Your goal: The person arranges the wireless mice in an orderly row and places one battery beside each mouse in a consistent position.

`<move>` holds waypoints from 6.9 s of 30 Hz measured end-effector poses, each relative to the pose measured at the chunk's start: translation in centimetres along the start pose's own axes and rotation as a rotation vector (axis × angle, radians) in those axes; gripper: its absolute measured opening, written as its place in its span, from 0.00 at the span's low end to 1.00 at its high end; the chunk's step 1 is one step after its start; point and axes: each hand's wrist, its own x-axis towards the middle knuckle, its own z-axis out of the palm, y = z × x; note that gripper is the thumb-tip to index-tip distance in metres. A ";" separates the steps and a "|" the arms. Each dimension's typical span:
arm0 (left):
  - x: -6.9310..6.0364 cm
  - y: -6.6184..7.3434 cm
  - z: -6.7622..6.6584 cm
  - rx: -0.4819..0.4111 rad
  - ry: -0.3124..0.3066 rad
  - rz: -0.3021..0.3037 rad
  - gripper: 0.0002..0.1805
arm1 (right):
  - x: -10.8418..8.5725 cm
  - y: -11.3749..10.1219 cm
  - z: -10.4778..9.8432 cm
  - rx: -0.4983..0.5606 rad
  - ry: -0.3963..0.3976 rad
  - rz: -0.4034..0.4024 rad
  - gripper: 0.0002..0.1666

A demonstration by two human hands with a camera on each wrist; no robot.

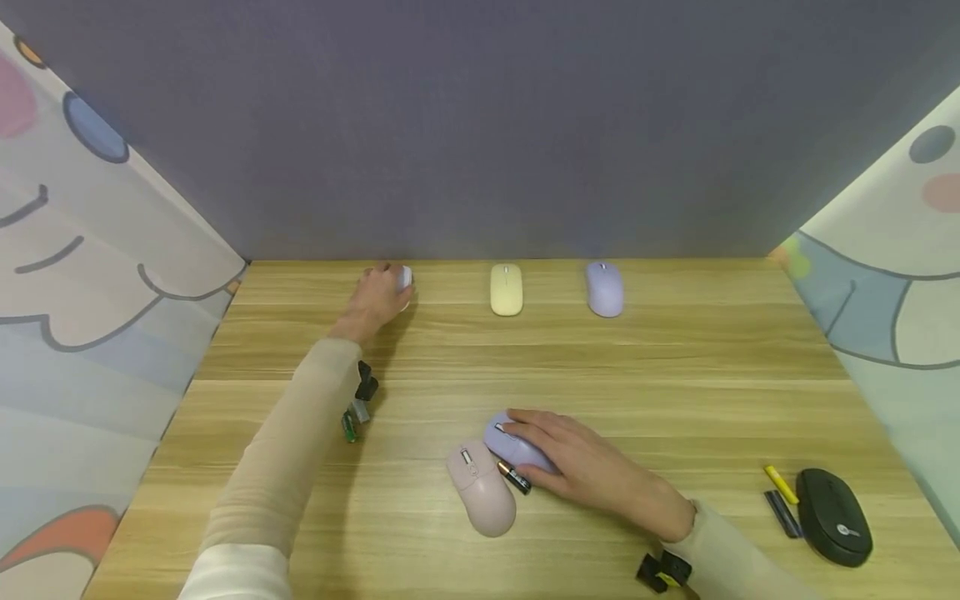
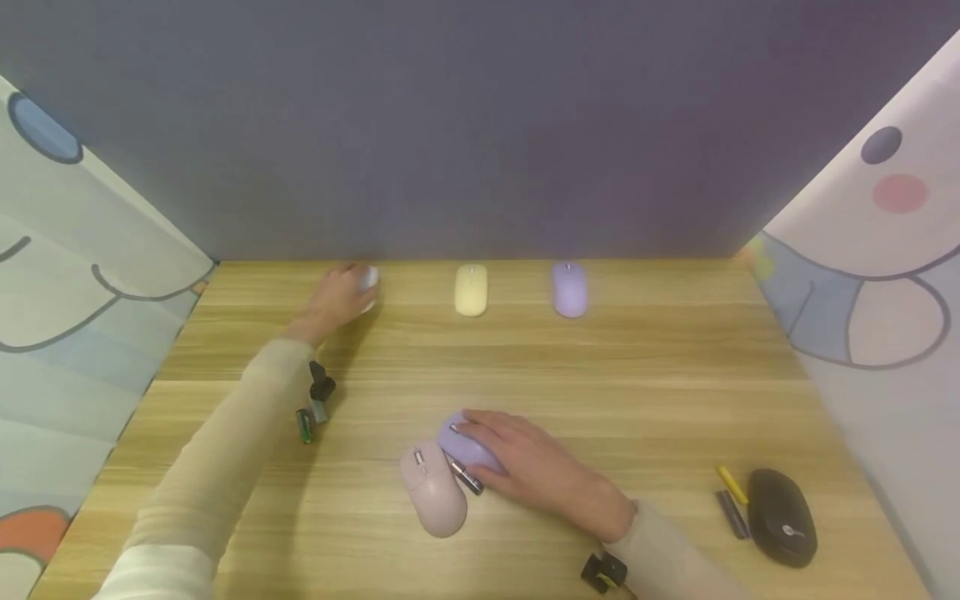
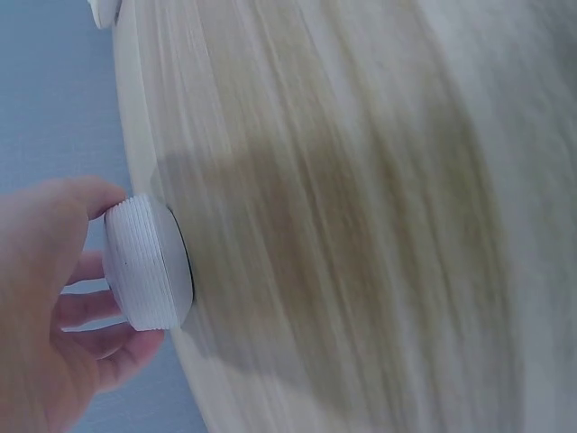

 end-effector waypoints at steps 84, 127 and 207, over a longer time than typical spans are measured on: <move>0.9 0.2 0.2 0.073 -0.018 0.001 0.31 | -0.2 0.1 0.4 -0.008 -0.002 0.022 0.34; -6.3 4.0 -0.9 0.174 -0.095 0.171 0.32 | -0.3 0.1 0.3 0.002 0.003 0.011 0.34; -24.2 10.3 7.1 -0.032 0.055 0.696 0.27 | -5.1 3.1 -3.0 -0.094 0.224 0.091 0.35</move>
